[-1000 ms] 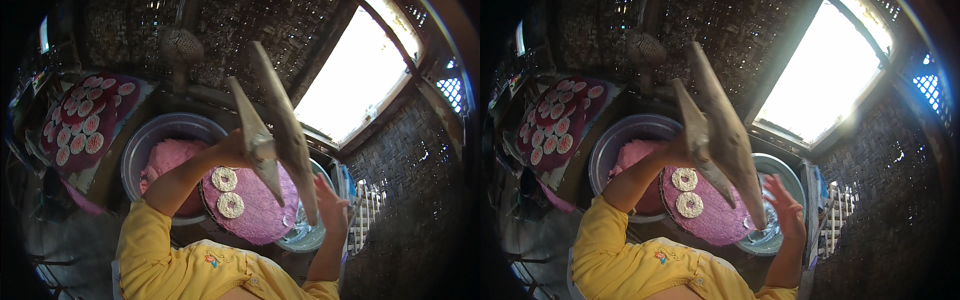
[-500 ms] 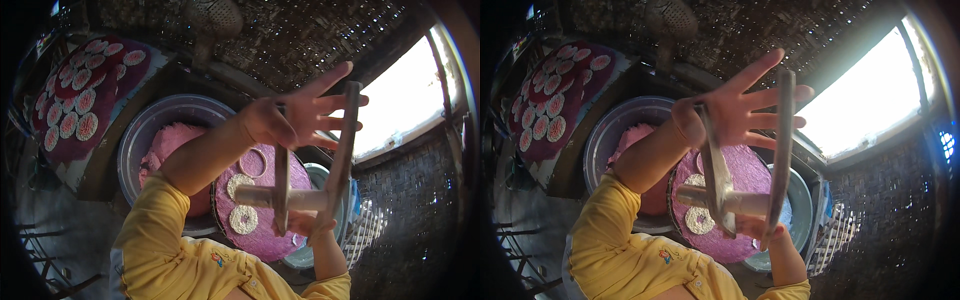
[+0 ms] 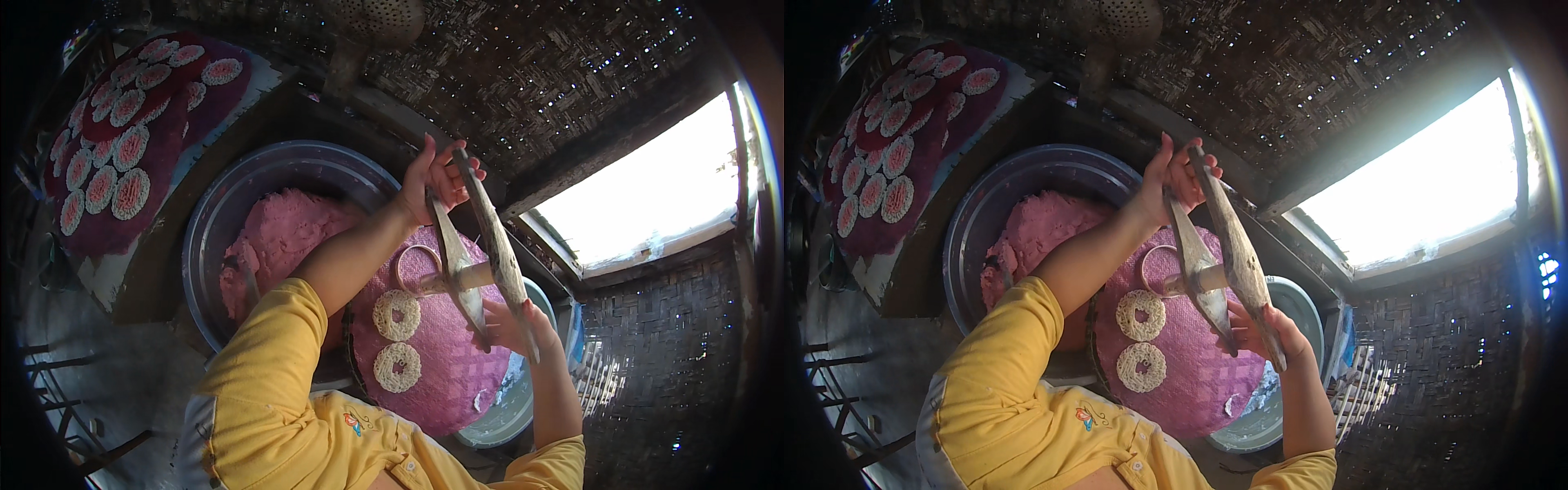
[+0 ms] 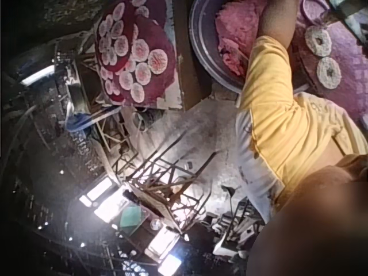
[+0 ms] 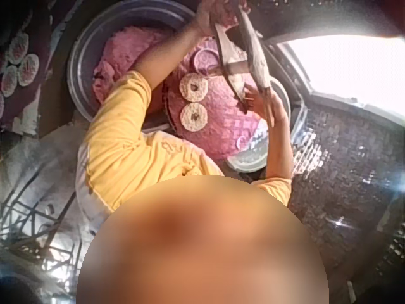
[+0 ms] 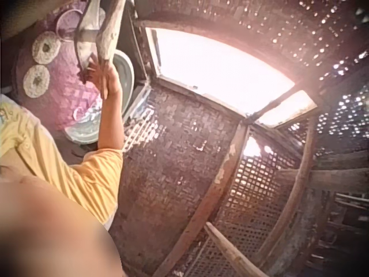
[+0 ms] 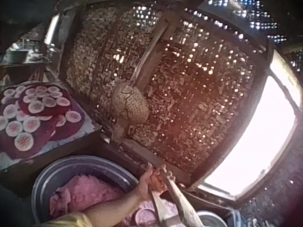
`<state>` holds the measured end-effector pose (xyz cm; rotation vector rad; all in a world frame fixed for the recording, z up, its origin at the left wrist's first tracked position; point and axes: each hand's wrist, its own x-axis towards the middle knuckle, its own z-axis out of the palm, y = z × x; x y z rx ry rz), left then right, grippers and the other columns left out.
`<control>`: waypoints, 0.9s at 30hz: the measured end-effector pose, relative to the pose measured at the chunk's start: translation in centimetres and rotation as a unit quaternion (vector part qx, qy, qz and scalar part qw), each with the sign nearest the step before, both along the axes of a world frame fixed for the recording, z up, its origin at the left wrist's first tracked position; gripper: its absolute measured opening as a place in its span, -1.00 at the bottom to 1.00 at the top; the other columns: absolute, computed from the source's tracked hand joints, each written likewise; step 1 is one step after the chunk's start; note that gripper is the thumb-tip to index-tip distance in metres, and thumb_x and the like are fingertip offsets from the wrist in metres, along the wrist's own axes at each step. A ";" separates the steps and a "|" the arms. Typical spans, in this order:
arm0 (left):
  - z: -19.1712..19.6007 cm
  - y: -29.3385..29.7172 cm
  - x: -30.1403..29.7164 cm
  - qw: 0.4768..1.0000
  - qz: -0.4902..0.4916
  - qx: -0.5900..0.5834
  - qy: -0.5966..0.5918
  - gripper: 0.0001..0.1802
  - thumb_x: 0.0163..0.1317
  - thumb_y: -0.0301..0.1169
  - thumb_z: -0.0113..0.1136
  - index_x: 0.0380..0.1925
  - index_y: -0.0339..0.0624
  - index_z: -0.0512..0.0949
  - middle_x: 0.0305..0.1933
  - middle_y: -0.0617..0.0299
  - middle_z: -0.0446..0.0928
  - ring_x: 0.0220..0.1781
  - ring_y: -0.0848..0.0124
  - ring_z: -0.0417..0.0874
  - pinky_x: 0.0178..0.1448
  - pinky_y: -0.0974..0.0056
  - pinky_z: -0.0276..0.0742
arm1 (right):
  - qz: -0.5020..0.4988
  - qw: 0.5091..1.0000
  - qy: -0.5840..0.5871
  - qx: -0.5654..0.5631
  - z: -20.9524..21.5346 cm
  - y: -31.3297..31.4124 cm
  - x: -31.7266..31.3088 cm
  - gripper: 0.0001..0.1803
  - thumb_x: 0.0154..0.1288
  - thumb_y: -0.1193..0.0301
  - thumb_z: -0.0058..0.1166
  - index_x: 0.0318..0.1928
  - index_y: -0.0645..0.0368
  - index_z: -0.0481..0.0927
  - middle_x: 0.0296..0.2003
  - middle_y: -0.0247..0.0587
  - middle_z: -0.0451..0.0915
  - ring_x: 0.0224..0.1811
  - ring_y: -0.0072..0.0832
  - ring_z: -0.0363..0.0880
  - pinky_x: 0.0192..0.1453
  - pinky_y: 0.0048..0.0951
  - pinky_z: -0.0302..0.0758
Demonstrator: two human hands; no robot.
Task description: The person uses a wooden press to shape white dough into ring forms on a pink mat. They repeatedly scoop dough, press it into the mold, and place the formed rings onto the mat. A second person is visible in the background working at another station.
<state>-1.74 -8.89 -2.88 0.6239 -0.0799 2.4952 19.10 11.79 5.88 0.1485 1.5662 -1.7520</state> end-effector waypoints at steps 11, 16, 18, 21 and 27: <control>-0.6 -3.7 -2.7 0.998 0.023 0.029 0.041 -0.43 0.30 0.20 -0.30 -0.03 0.10 0.49 -0.14 0.11 0.57 0.00 0.13 0.56 -0.32 0.33 0.51 | -0.024 0.998 0.047 -0.043 -2.1 -2.3 -1.8 -0.14 0.16 -0.18 -0.06 0.26 0.23 0.23 0.02 0.04 0.44 -0.16 -0.15 0.52 -0.09 -0.10 0.42; -0.3 -3.1 -4.2 0.998 0.037 0.044 0.037 -0.45 0.30 0.18 -0.28 -0.09 0.08 0.52 -0.21 0.10 0.60 -0.09 0.12 0.61 -0.36 0.30 0.50 | -0.039 0.995 0.074 0.048 -2.2 -1.5 -3.3 -0.21 0.14 -0.18 -0.03 0.11 0.27 0.35 -0.13 0.00 0.49 -0.25 -0.21 0.54 -0.20 -0.21 0.41; -0.3 -2.1 -4.4 0.997 0.036 0.053 0.037 -0.47 0.30 0.17 -0.26 -0.13 0.09 0.54 -0.24 0.11 0.60 -0.11 0.13 0.62 -0.38 0.30 0.49 | -0.040 0.994 0.067 0.079 -1.7 -0.9 -3.3 -0.22 0.13 -0.18 0.00 0.06 0.28 0.37 -0.20 -0.03 0.51 -0.27 -0.22 0.54 -0.24 -0.25 0.40; -0.7 -0.6 -3.6 0.998 0.058 0.019 0.003 -0.52 0.30 0.15 -0.21 -0.17 0.10 0.52 -0.25 0.18 0.53 -0.14 0.22 0.59 -0.45 0.34 0.55 | -0.079 0.986 0.081 0.122 -0.9 -0.2 -2.7 -0.26 0.10 -0.17 0.05 -0.03 0.29 0.41 -0.32 -0.03 0.51 -0.34 -0.23 0.55 -0.31 -0.28 0.41; -1.8 0.1 -0.9 0.999 0.036 0.009 -0.037 -0.56 0.29 0.12 -0.16 -0.21 0.08 0.51 -0.29 0.18 0.53 -0.17 0.21 0.59 -0.48 0.38 0.50 | -0.075 0.990 0.048 0.105 -0.6 0.3 -0.3 -0.35 0.11 -0.12 0.05 -0.10 0.25 0.43 -0.39 0.04 0.51 -0.47 -0.18 0.55 -0.47 -0.28 0.41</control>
